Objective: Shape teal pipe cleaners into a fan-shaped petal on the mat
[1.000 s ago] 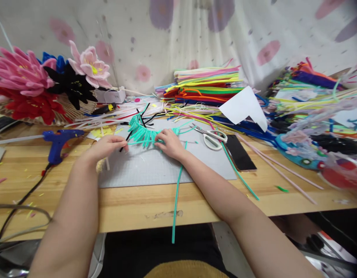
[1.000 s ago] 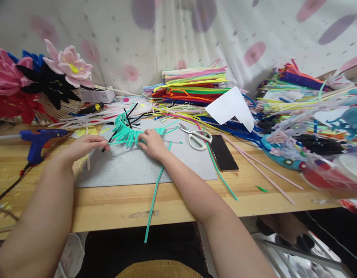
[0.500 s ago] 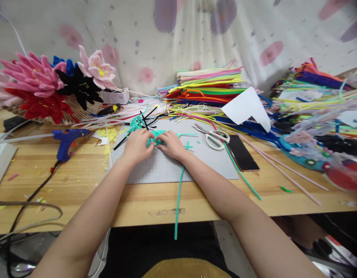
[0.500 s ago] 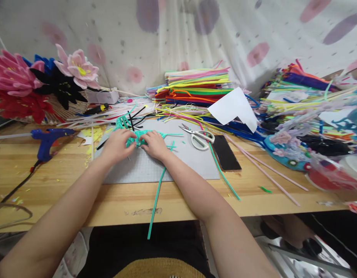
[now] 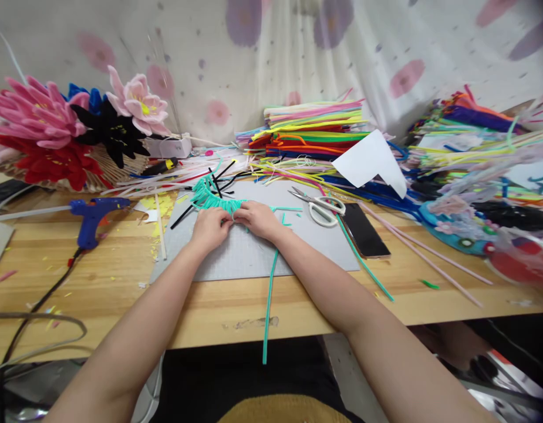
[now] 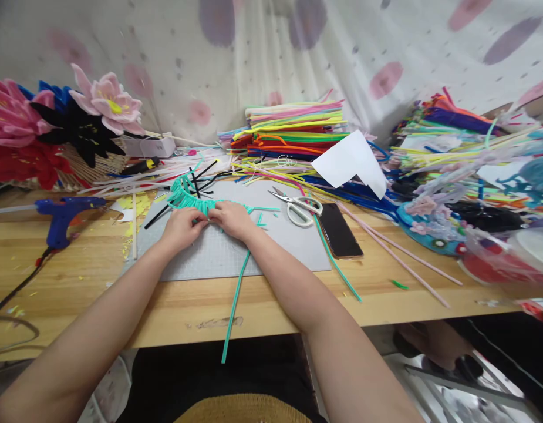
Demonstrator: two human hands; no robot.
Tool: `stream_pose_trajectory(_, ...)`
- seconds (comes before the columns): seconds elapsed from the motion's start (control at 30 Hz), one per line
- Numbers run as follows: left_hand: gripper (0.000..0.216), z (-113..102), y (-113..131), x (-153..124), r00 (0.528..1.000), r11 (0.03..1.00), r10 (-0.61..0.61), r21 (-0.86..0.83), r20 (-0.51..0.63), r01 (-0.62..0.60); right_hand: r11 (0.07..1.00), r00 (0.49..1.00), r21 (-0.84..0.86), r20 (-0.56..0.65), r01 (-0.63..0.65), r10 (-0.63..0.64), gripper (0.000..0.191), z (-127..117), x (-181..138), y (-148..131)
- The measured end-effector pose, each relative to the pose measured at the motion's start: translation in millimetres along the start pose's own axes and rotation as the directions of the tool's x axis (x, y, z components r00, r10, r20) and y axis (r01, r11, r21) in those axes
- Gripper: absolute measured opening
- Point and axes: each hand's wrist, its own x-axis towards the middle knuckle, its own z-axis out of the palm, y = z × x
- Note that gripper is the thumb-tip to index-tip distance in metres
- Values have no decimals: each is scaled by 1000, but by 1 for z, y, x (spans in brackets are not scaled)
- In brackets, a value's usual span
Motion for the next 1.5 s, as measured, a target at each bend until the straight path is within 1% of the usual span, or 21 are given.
stream_pose_trajectory(0.2, 15, -2, -1, -3, 998, 998, 54, -17, 32, -54, 1000, 1000, 29, -1, 7, -7, 24, 1, 0, 0)
stream_pose_trajectory(0.27, 16, -3, 0, -4, 999, 999, 38, -3, 28, -38, 997, 1000, 71, -21, 2, -1, 22, 2, -1, 2)
stream_pose_trajectory(0.33, 15, -4, 4, -6, 1000, 999, 18, 32, 5, -18, 988, 998, 155, -66, -2, 12, 19, 1, -3, 4)
stream_pose_trajectory(0.4, 16, -4, 8, -7, 999, 997, 14, 81, -37, -11, 970, 992, 241, -118, -7, 36, 30, -2, -7, 5)
stream_pose_trajectory(0.47, 19, -3, 13, -7, 997, 991, 34, 129, -70, -24, 958, 988, 286, -143, -9, 52, 39, -4, -12, 6)
stream_pose_trajectory(0.53, 20, -1, 17, -5, 995, 986, 44, 164, -87, -30, 957, 989, 291, -136, -14, 55, 36, -5, -16, 6)
stream_pose_trajectory(0.63, 19, 4, 21, 0, 997, 986, 8, 168, -83, 6, 962, 993, 269, -100, -41, 70, 24, -5, -16, 5)
stream_pose_trajectory(0.73, 17, 8, 23, 5, 998, 992, -42, 115, -57, 48, 970, 992, 228, -74, -80, 99, 16, -2, -12, 4)
stream_pose_trajectory(0.83, 17, 11, 23, 6, 997, 995, -63, 81, -49, 67, 977, 980, 171, -124, -130, 153, 18, -2, -12, 3)
stream_pose_trajectory(0.9, 18, 11, 22, 4, 996, 995, -61, 69, -58, 65, 973, 962, 130, -174, -190, 211, 24, -5, -14, 3)
stream_pose_trajectory(0.97, 17, 11, 21, 2, 996, 997, -54, 59, -77, 58, 959, 942, 100, -184, -265, 280, 27, -9, -19, 2)
stream_pose_trajectory(1.03, 17, 11, 20, 0, 994, 997, -50, 49, -102, 55, 943, 932, 71, -140, -326, 333, 28, -14, -23, 1)
stream_pose_trajectory(1.07, 19, 11, 19, 0, 992, 998, -49, 45, -114, 54, 940, 935, 53, -105, -336, 340, 27, -16, -24, 0)
stream_pose_trajectory(1.17, 24, 12, 17, -1, 989, 997, -53, 43, -138, 60, 951, 951, -8, -21, -310, 310, 25, -19, -26, -3)
stream_pose_trajectory(1.23, 24, 13, 16, -1, 988, 997, -62, 46, -143, 69, 955, 956, -46, -19, -294, 293, 24, -20, -25, -5)
stream_pose_trajectory(1.27, 24, 13, 16, 0, 987, 996, -65, 46, -144, 73, 950, 952, -63, -33, -306, 304, 26, -20, -25, -7)
stream_pose_trajectory(1.37, 24, 12, 14, 1, 984, 995, -86, 40, -155, 93, 907, 911, -94, -73, -411, 405, 35, -21, -24, -11)
stream_pose_trajectory(1.43, 25, 12, 12, 1, 981, 993, -107, 38, -164, 115, 864, 870, -103, -46, -493, 491, 38, -21, -23, -14)
stream_pose_trajectory(1.5, 25, 12, 11, 1, 978, 991, -124, 37, -168, 132, 848, 854, -109, -1, -518, 521, 36, -21, -23, -14)
